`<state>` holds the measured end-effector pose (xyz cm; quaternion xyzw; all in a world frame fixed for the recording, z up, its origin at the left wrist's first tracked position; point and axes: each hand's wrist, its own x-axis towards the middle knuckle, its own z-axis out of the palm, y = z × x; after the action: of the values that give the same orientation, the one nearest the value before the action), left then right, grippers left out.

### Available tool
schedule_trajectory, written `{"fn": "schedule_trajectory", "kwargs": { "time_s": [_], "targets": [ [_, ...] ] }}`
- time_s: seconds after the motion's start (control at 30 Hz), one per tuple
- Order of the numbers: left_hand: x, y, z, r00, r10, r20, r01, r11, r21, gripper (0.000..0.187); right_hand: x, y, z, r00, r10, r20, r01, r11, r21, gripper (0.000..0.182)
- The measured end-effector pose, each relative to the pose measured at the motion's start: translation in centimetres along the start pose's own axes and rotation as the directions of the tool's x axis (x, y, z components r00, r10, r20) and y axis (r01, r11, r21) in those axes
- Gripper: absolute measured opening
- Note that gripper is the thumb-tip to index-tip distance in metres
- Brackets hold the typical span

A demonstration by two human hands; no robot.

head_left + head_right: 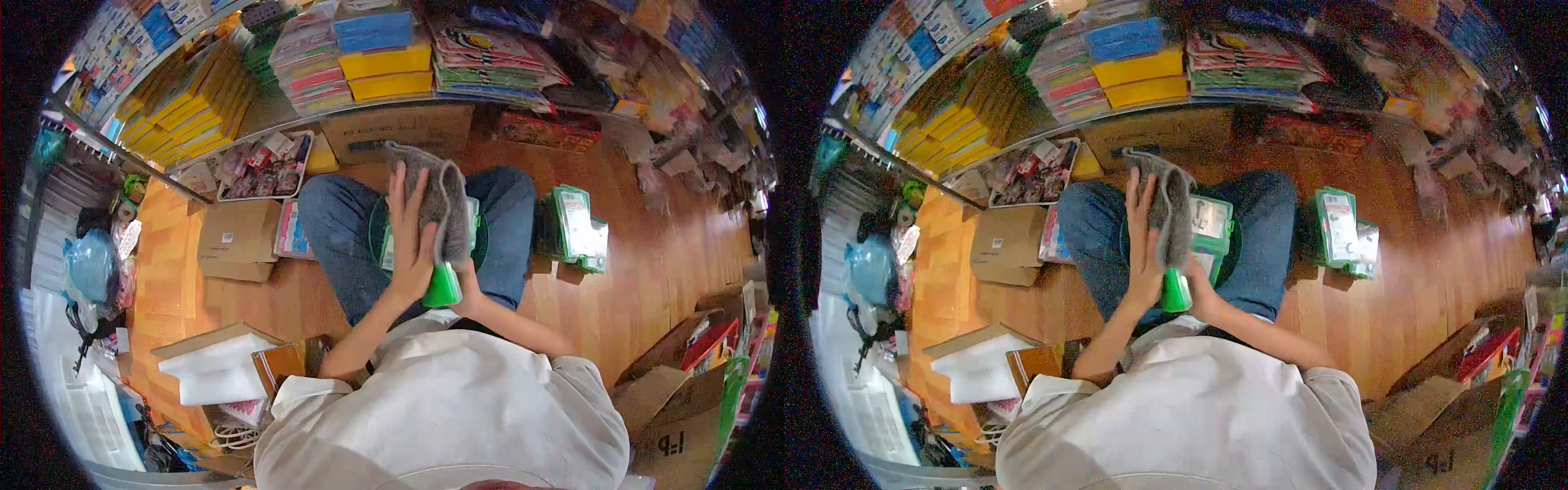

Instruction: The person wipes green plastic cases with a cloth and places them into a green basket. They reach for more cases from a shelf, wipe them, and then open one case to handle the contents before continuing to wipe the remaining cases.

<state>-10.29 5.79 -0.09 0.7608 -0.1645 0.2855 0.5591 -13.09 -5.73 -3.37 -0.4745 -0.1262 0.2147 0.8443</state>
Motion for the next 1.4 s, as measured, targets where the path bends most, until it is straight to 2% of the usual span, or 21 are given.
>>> {"fn": "schedule_trajectory", "kwargs": {
  "time_s": [0.07,0.2,0.23,0.27,0.3,0.37,0.47,0.57,0.6,0.7,0.73,0.77,0.8,0.87,0.93,1.0,1.17,1.27,1.33,1.37,1.4],
  "targets": [
    [-1.1,1.3,0.9,0.998,-0.009,0.069,-0.003,0.986,0.166,0.056,0.6,1.7,-2.2,0.987,-0.074,0.143,0.015,0.927,0.374,0.08],
    [-5.8,2.6,3.8,0.99,-0.042,0.134,0.031,0.996,0.085,0.057,8.1,5.0,-8.2,0.811,-0.27,0.519,-0.135,0.777,0.615,0.069],
    [-6.2,2.1,3.7,0.999,-0.019,0.043,0.013,0.991,0.133,0.055,3.3,2.0,-6.2,0.972,0.165,0.167,-0.229,0.83,0.509,0.063],
    [-6.3,1.7,3.5,0.999,0.003,-0.049,0.006,0.983,0.183,0.054,1.4,-1.0,-3.8,0.983,0.17,0.065,-0.181,0.956,0.233,0.067],
    [-5.2,1.7,3.0,0.986,-0.038,-0.16,0.067,0.981,0.182,0.052,0.7,0.6,-4.5,0.961,-0.031,0.274,0.07,0.989,-0.132,0.072],
    [-3.3,0.3,1.0,0.945,-0.156,-0.288,0.183,0.981,0.068,0.051,-0.5,-2.4,-2.3,0.927,0.071,0.369,-0.123,0.985,0.121,0.077],
    [-3.2,-2.2,-1.1,0.888,-0.404,-0.22,0.37,0.911,-0.182,0.05,-2.1,-5.5,-1.5,0.935,0.207,0.288,-0.145,0.964,-0.224,0.083],
    [-2.6,-1.5,-1.7,0.704,-0.684,-0.194,0.572,0.707,-0.416,0.046,-2.1,-6.7,-5.7,0.883,0.351,0.311,-0.315,0.935,-0.16,0.068],
    [-2.3,-1.3,-2.1,0.551,-0.804,-0.224,0.62,0.575,-0.534,0.045,-2.6,-8.7,-6.3,0.93,0.228,0.289,-0.184,0.968,-0.172,0.066],
    [-5.1,-5.8,-6.2,0.555,-0.774,-0.304,0.57,0.62,-0.54,0.052,-2.5,-12.3,-13.8,0.979,-0.203,0.03,0.188,0.833,-0.52,0.068],
    [-6.1,-6.6,-6.8,0.589,-0.716,-0.376,0.527,0.692,-0.493,0.06,-2.6,-15.1,-15.1,0.936,-0.095,-0.34,-0.109,0.839,-0.533,0.064],
    [-6.3,-6.2,-7.1,0.582,-0.719,-0.379,0.529,0.689,-0.495,0.06,-2.8,-16.4,-19.5,0.828,-0.51,-0.232,0.23,0.687,-0.689,0.06],
    [-6.3,-5.6,-7.5,0.521,-0.753,-0.401,0.527,0.654,-0.542,0.056,-3.0,-17.5,-22.2,0.691,-0.666,-0.282,0.233,0.575,-0.785,0.055],
    [-6.7,-5.5,-8.3,0.454,-0.784,-0.424,0.522,0.62,-0.586,0.053,-4.2,-18.3,-28.3,0.505,-0.746,-0.434,-0.078,0.461,-0.884,0.06],
    [-7.4,-6.3,-9.0,0.406,-0.806,-0.43,0.517,0.591,-0.62,0.056,-6.3,-16.6,-37.3,0.331,-0.869,-0.368,-0.593,0.113,-0.798,0.076],
    [-7.5,-5.9,-9.1,0.39,-0.818,-0.423,0.508,0.574,-0.642,0.058,-8.6,-13.7,-44.3,0.265,-0.745,-0.612,-0.791,0.196,-0.58,0.074],
    [-7.2,-5.1,-8.4,0.384,-0.848,-0.365,0.54,0.527,-0.657,0.065,-10.7,-6.4,-49.0,0.563,-0.693,-0.451,-0.73,-0.16,-0.664,0.077],
    [-8.2,-6.2,-8.6,0.433,-0.834,-0.342,0.568,0.547,-0.615,0.065,-10.1,-4.1,-51.0,0.495,-0.347,-0.797,-0.797,0.185,-0.576,0.079],
    [-7.3,-5.3,-8.3,0.444,-0.842,-0.306,0.562,0.528,-0.637,0.064,-10.4,-3.6,-52.9,0.457,-0.3,-0.838,-0.823,0.216,-0.526,0.082],
    [-7.1,-4.8,-7.9,0.42,-0.848,-0.323,0.566,0.523,-0.637,0.062,-10.3,-3.0,-56.1,0.531,-0.472,-0.704,-0.83,-0.121,-0.544,0.08],
    [-6.9,-4.6,-8.0,0.394,-0.853,-0.342,0.568,0.519,-0.639,0.061,-12.0,-5.5,-51.1,0.551,-0.457,-0.698,-0.817,-0.124,-0.564,0.08]
  ]
}}
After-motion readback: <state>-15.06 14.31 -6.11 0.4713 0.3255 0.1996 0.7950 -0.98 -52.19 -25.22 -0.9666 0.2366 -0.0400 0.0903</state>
